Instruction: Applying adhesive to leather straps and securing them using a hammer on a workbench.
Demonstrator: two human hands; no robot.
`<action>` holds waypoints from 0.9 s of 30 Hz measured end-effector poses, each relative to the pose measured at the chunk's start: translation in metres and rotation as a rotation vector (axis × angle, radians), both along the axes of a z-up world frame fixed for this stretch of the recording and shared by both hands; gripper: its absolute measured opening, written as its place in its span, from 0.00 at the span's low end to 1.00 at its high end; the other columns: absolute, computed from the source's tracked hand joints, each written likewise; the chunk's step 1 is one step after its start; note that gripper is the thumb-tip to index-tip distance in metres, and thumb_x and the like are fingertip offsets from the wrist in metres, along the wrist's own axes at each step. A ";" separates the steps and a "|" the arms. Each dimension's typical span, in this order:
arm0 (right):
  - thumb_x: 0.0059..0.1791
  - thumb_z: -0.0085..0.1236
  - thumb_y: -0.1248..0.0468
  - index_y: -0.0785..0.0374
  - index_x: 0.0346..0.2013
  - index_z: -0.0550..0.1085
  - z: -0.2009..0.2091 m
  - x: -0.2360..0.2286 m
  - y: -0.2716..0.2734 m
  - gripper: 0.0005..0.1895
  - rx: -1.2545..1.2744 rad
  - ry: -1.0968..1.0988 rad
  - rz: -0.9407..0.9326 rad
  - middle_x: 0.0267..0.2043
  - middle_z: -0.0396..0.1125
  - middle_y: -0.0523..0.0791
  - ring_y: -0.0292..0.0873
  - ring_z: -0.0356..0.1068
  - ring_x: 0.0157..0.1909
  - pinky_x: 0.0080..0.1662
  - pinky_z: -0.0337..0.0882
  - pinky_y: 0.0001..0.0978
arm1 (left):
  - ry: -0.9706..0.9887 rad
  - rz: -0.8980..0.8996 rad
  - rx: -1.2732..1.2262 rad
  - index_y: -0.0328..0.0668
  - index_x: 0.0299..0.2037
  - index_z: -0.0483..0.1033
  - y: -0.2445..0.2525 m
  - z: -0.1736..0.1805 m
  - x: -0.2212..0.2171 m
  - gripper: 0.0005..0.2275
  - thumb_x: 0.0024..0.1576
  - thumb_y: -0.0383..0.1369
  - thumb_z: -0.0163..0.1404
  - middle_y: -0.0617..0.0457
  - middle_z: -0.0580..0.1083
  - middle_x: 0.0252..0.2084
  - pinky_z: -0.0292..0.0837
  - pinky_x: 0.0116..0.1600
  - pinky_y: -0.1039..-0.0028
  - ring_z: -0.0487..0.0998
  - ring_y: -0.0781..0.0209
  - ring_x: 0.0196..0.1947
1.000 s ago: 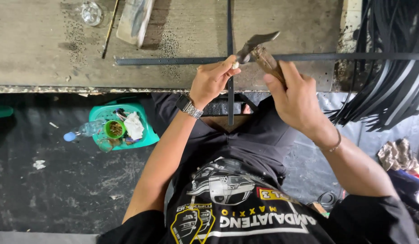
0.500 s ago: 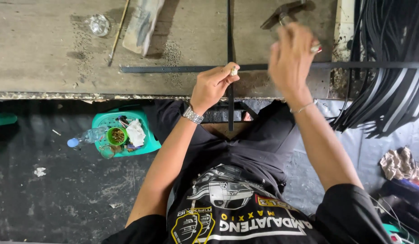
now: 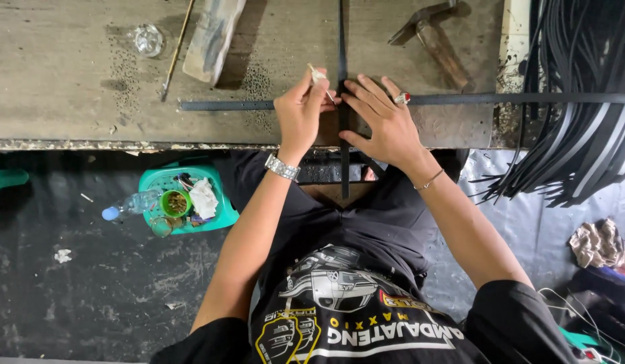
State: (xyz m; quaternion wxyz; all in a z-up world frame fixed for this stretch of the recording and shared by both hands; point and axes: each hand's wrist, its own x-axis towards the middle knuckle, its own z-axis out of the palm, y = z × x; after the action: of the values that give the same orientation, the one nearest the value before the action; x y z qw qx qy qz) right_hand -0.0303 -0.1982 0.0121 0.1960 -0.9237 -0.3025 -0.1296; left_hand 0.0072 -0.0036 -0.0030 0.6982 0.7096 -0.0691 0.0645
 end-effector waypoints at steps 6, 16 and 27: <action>0.55 0.62 0.46 0.64 0.58 0.77 0.000 -0.008 -0.002 0.28 0.031 -0.006 0.008 0.68 0.66 0.52 0.53 0.58 0.74 0.72 0.50 0.56 | -0.078 0.012 0.100 0.37 0.52 0.76 -0.002 -0.002 -0.004 0.18 0.65 0.45 0.46 0.47 0.82 0.34 0.88 0.35 0.77 0.87 0.61 0.35; 0.52 0.64 0.47 0.59 0.55 0.78 -0.027 -0.004 -0.003 0.24 0.130 -0.124 -0.032 0.65 0.70 0.48 0.49 0.65 0.70 0.70 0.50 0.47 | -0.067 -0.120 -0.220 0.27 0.51 0.78 -0.002 -0.012 -0.011 0.10 0.63 0.27 0.55 0.32 0.80 0.34 0.87 0.37 0.67 0.86 0.50 0.34; 0.51 0.67 0.48 0.61 0.56 0.77 -0.022 -0.003 -0.002 0.26 0.155 -0.096 -0.026 0.64 0.70 0.48 0.50 0.65 0.69 0.70 0.51 0.47 | -0.247 -0.062 0.087 0.43 0.48 0.82 -0.007 -0.016 -0.010 0.10 0.58 0.32 0.61 0.41 0.81 0.29 0.82 0.34 0.70 0.84 0.53 0.36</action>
State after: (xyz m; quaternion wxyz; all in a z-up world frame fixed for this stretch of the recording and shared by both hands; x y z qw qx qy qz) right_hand -0.0329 -0.2006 -0.0103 0.2504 -0.9024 -0.2884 -0.1994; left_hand -0.0032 -0.0106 -0.0187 0.6546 0.7234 -0.1793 0.1266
